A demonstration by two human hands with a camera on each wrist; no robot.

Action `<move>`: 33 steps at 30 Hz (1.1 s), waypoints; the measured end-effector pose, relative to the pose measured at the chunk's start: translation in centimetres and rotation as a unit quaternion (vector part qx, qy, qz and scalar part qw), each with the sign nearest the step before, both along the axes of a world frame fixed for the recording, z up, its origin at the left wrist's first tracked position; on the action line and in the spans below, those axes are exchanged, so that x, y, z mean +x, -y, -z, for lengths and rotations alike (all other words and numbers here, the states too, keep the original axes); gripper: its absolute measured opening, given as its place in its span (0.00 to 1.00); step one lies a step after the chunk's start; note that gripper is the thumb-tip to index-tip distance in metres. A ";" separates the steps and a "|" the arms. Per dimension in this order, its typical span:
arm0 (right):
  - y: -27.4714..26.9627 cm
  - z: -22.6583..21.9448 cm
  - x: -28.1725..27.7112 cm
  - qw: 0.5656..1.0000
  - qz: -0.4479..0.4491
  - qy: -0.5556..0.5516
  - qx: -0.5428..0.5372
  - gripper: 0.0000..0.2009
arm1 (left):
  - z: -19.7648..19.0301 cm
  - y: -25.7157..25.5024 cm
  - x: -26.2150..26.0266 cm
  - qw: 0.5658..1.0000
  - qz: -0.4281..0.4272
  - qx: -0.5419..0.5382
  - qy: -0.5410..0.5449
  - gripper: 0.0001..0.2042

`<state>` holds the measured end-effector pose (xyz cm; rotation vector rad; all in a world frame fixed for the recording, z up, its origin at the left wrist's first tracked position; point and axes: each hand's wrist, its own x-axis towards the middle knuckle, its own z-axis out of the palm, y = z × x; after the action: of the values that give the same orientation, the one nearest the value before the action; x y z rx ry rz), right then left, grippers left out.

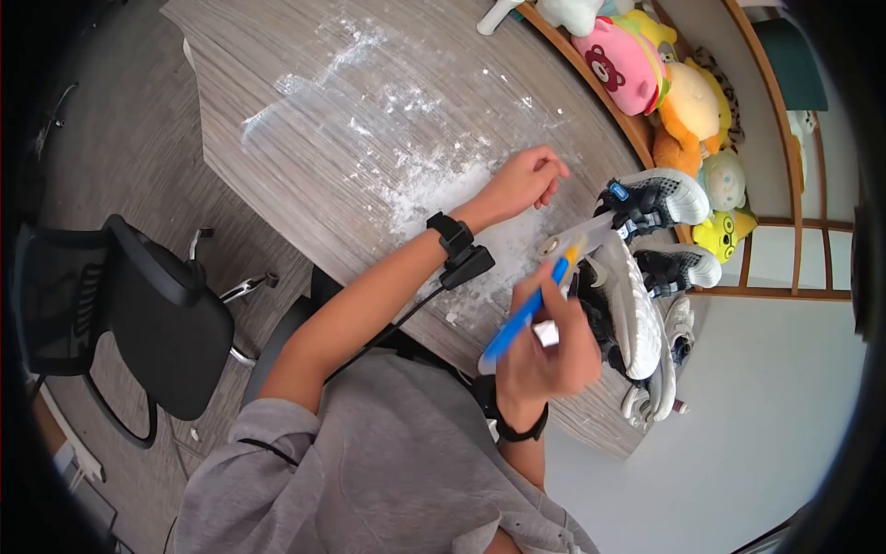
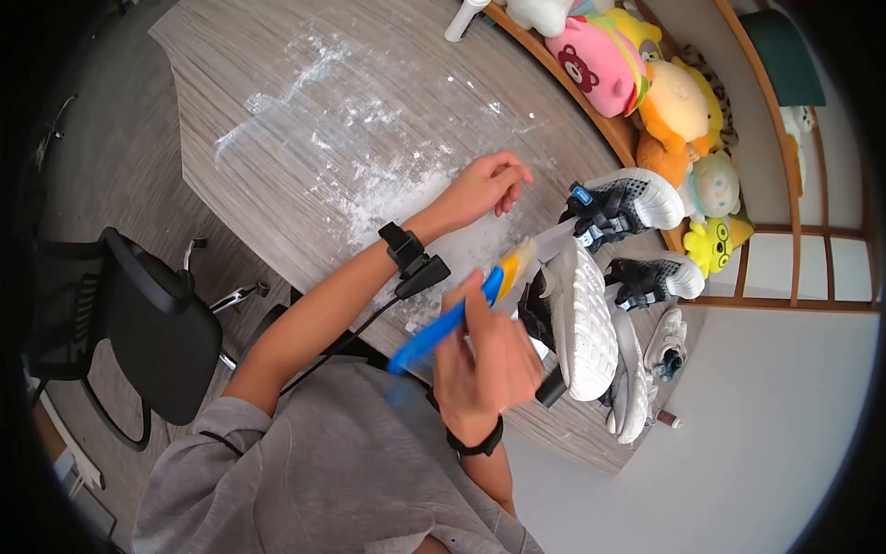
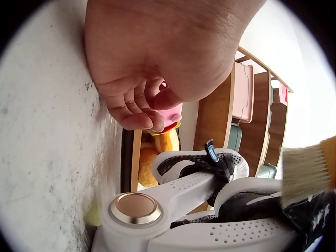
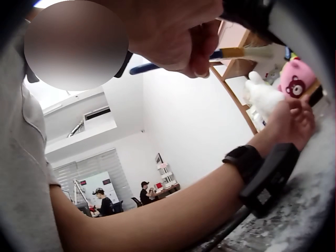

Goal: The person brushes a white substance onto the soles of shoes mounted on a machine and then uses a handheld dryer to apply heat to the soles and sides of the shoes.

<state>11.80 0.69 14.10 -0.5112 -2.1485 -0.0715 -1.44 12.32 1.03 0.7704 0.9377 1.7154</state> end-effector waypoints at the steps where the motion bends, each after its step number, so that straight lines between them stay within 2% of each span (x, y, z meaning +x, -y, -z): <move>1: -0.6 0.7 -0.5 0.997 0.020 -0.008 -0.079 0.08 | -0.1 0.1 0.0 1.000 -0.001 0.002 0.000 0.09; 2: -1.0 1.3 -0.7 0.986 0.040 -0.016 -0.158 0.05 | -0.1 0.1 0.0 1.000 -0.003 -0.002 0.001 0.09; 4: -1.1 1.1 -0.9 0.986 0.051 -0.005 -0.156 0.05 | -0.3 0.1 -0.1 1.000 -0.006 -0.003 0.001 0.09; 8: 0.1 -0.4 -0.5 0.994 0.069 0.004 -0.084 0.07 | -0.4 0.1 0.0 1.000 -0.001 -0.007 0.008 0.09; 11: 1.1 -1.0 -0.1 0.990 0.054 -0.128 0.012 0.10 | -0.2 0.1 0.1 1.000 -0.004 -0.009 0.007 0.09; 12: 1.4 -1.1 0.0 0.990 0.054 -0.128 0.012 0.10 | -0.1 0.1 0.1 1.000 -0.006 -0.006 0.003 0.09; 14: 1.9 -1.6 0.2 0.990 -0.003 -0.140 0.022 0.16 | 0.0 0.1 0.1 1.000 -0.004 -0.007 0.007 0.09; 15: 1.4 -2.4 0.6 0.998 -0.034 -0.038 -0.023 0.17 | 0.0 -0.1 0.1 1.000 -0.002 -0.007 0.011 0.09; 16: 1.5 -2.5 -0.3 0.998 -0.009 -0.008 -0.068 0.18 | 0.0 -0.2 0.2 1.000 0.002 -0.004 0.008 0.09; 18: 0.0 -1.0 -1.9 0.997 0.004 -0.026 -0.067 0.08 | 0.1 -0.2 0.1 1.000 -0.004 -0.011 0.015 0.09; 20: -0.9 0.1 -2.5 0.991 0.023 -0.039 -0.129 0.07 | -0.1 0.0 0.0 1.000 -0.004 -0.010 0.010 0.09; 24: -0.6 -0.6 -1.5 0.991 0.058 -0.076 -0.092 0.06 | -0.4 0.0 -0.1 1.000 -0.002 -0.017 0.003 0.10; 25: 0.2 -1.8 -0.9 0.992 0.076 -0.061 -0.075 0.07 | -0.3 0.0 -0.1 1.000 0.003 -0.014 0.000 0.10; 26: 1.1 -3.5 0.4 0.994 0.100 0.010 -0.033 0.07 | -0.3 0.0 -0.1 1.000 0.015 -0.010 -0.005 0.10; 28: 3.5 -5.0 2.1 0.990 0.141 0.010 -0.020 0.06 | -0.2 -0.1 -0.1 1.000 0.004 -0.018 -0.005 0.11; 30: 4.7 -5.5 6.0 0.991 0.014 -0.083 -0.102 0.09 | -0.3 0.0 -0.1 1.000 0.018 -0.020 -0.011 0.11; 32: 4.9 -6.1 9.0 0.970 -0.087 -0.213 -0.082 0.09 | -0.6 0.0 -0.2 0.999 0.008 -0.040 0.008 0.11; 33: 4.9 -6.7 9.9 0.943 -0.079 -0.310 -0.090 0.11 | -0.7 0.0 -0.2 0.999 0.021 -0.038 0.002 0.11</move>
<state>21.65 -4.23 20.82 -0.3955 -1.5708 0.3385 -1.67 12.29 1.70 0.7311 0.9712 1.6358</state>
